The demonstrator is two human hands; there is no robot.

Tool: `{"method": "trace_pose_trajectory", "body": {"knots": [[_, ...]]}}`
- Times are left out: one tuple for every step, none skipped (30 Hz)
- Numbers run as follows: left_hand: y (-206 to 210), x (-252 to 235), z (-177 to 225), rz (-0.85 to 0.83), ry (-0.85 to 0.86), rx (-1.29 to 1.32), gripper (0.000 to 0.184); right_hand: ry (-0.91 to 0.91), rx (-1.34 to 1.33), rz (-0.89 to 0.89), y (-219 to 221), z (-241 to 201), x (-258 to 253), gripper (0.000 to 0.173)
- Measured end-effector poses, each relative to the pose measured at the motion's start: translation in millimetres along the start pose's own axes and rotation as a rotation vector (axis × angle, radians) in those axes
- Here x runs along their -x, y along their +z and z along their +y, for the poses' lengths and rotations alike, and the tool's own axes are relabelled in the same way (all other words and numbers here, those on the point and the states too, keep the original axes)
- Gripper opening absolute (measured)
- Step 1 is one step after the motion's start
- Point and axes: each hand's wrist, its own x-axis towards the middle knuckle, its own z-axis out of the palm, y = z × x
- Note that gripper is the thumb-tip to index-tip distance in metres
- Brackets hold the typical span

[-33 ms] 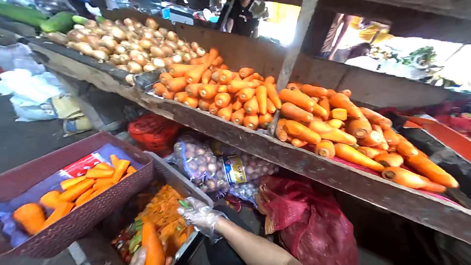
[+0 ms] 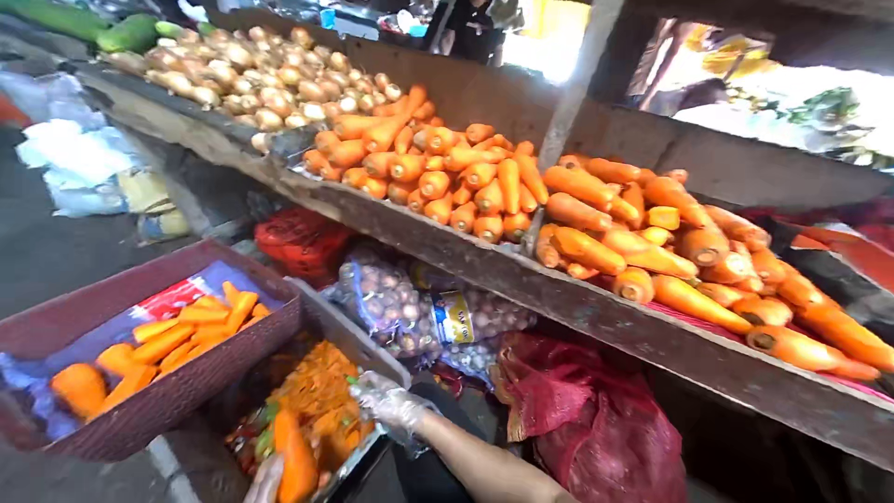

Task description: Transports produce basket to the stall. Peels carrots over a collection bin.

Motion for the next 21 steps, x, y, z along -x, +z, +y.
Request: {"method": "trace_pose_trajectory", "body": {"knots": [[-0.4,-1.1,-2.8,0.061,0.022,-0.004,0.035,0.007,-0.009,-0.005,1.8,7.5,2.8,0.042],[-0.7,-2.9,-6.6,0.124,0.053,0.011,0.041,-0.016,-0.021,-0.015,4.4,13.8,5.5,0.039],[0.8,-5.6,-9.2,0.183,0.087,0.032,0.046,-0.046,-0.046,-0.031,5.8,16.3,9.2,0.037],[4.0,-7.7,-10.1,0.234,0.116,0.058,0.050,-0.074,-0.080,-0.052,5.9,17.4,13.7,0.037],[7.8,-8.7,-8.6,0.263,0.130,0.087,0.051,-0.107,-0.111,-0.079,5.5,19.8,16.6,0.038],[11.2,-9.8,-5.8,0.276,0.129,0.108,0.052,-0.124,-0.113,-0.088,5.0,21.6,18.7,0.039],[13.2,-10.6,-3.4,0.284,0.118,0.123,0.053,-0.133,-0.061,-0.086,4.9,23.4,21.2,0.040],[14.4,-11.6,-1.1,0.292,0.107,0.145,0.054,-0.134,0.042,-0.077,5.7,25.1,24.7,0.040],[15.8,-13.5,0.7,0.310,0.092,0.181,0.052,-0.148,0.167,-0.082,5.0,27.1,28.7,0.041],[17.9,-15.8,0.9,0.336,0.075,0.235,0.049,-0.169,0.276,-0.097,4.3,28.7,33.8,0.042],[19.4,-18.1,-1.0,0.368,0.052,0.297,0.045,-0.198,0.358,-0.111,4.2,30.4,39.2,0.044],[21.3,-20.5,-3.0,0.414,0.031,0.346,0.042,-0.241,0.431,-0.118,5.1,32.4,42.4,0.046],[24.5,-23.9,-3.6,0.480,0.006,0.363,0.040,-0.279,0.501,-0.127,7.1,33.2,43.6,0.050],[26.2,-27.9,-5.7,0.539,-0.019,0.351,0.041,-0.312,0.559,-0.132,10.3,34.4,43.2,0.053],[25.6,-32.5,-10.5,0.582,-0.038,0.335,0.045,-0.330,0.604,-0.136,13.5,35.0,42.9,0.054],[24.9,-35.9,-15.2,0.609,-0.056,0.318,0.048,-0.348,0.647,-0.130,16.8,37.0,41.8,0.056],[25.1,-38.8,-18.7,0.632,-0.072,0.296,0.049,-0.364,0.687,-0.117,19.9,38.9,40.4,0.057],[24.4,-40.6,-21.7,0.638,-0.078,0.268,0.049,-0.369,0.715,-0.107,22.2,39.9,38.5,0.057],[24.1,-43.3,-24.0,0.642,-0.077,0.251,0.048,-0.368,0.731,-0.101,23.8,40.7,35.9,0.056],[23.4,-45.0,-26.2,0.640,-0.064,0.214,0.046,-0.354,0.740,-0.113,24.5,39.3,33.7,0.055],[21.8,-44.2,-28.0,0.627,-0.042,0.140,0.043,-0.355,0.741,-0.119,25.5,38.1,31.9,0.053]]}}
